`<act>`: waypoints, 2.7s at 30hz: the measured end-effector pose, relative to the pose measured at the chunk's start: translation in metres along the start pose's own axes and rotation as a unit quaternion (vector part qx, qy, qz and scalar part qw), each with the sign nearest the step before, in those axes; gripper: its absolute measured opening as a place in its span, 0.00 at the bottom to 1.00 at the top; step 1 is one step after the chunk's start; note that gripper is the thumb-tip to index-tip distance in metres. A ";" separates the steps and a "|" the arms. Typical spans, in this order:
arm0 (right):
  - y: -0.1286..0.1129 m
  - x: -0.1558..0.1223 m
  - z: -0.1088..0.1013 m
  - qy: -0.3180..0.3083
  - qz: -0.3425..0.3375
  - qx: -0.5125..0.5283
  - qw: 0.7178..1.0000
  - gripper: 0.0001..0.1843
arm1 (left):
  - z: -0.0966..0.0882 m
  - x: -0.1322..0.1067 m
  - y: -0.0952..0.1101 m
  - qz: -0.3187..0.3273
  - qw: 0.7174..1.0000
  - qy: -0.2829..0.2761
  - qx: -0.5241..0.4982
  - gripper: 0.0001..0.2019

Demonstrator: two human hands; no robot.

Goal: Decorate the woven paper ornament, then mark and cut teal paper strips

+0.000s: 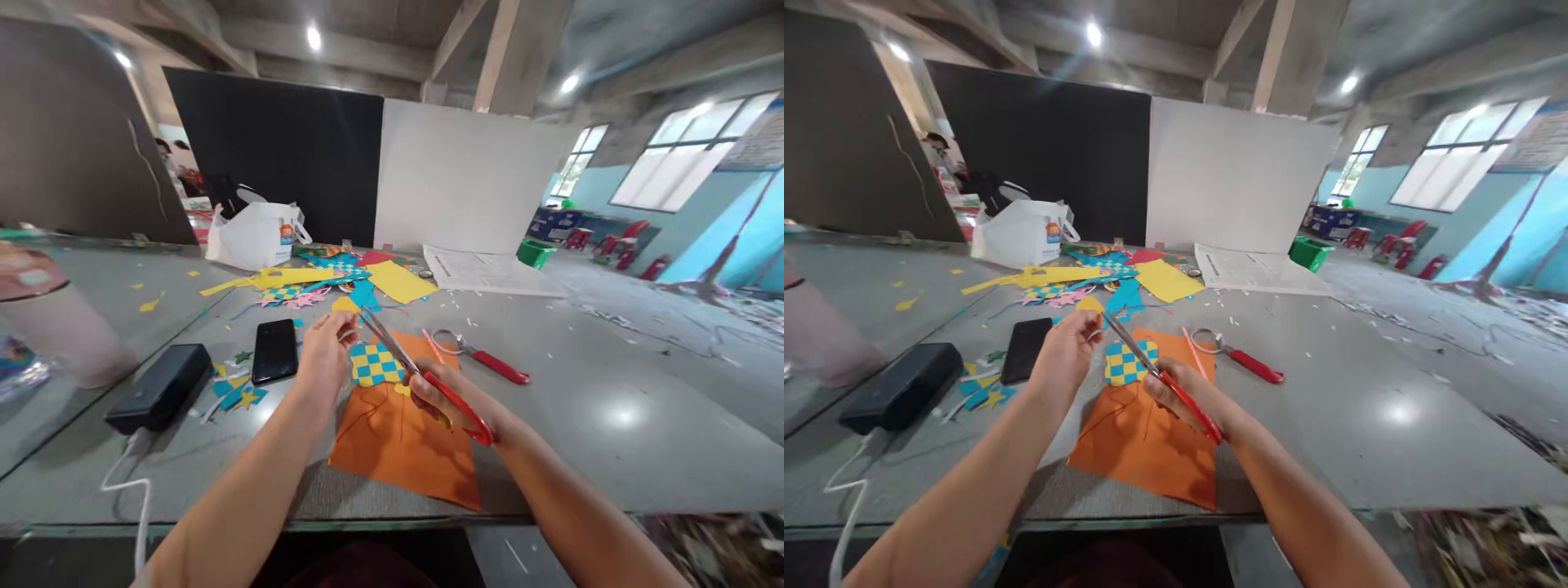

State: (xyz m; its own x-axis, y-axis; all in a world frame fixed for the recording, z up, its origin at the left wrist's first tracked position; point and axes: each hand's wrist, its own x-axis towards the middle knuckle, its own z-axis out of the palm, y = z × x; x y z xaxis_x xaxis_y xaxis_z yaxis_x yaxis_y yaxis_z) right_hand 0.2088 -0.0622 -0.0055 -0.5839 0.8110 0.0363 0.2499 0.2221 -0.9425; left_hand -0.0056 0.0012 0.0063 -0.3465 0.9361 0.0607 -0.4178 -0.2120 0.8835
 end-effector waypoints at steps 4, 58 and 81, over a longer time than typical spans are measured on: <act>-0.006 -0.002 0.003 0.005 0.024 -0.004 1.000 0.36 | 0.001 -0.005 0.003 -0.025 0.999 -0.017 -0.040 0.10; 0.001 0.003 0.004 0.081 -0.017 -0.035 0.996 0.34 | 0.013 -0.035 -0.001 -0.089 0.986 -0.143 0.011 0.10; -0.010 -0.004 0.000 0.089 0.002 -0.066 0.994 0.36 | 0.012 -0.032 0.006 -0.116 0.981 -0.154 0.034 0.09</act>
State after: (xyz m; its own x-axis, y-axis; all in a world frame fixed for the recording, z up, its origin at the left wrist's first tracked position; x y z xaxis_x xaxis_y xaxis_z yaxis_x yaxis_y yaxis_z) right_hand 0.2084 -0.0677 0.0040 -0.4395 0.8925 0.1012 0.3576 0.2772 -0.8918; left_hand 0.0131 -0.0266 0.0154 0.0253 0.9995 -0.0169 -0.3956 0.0256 0.9181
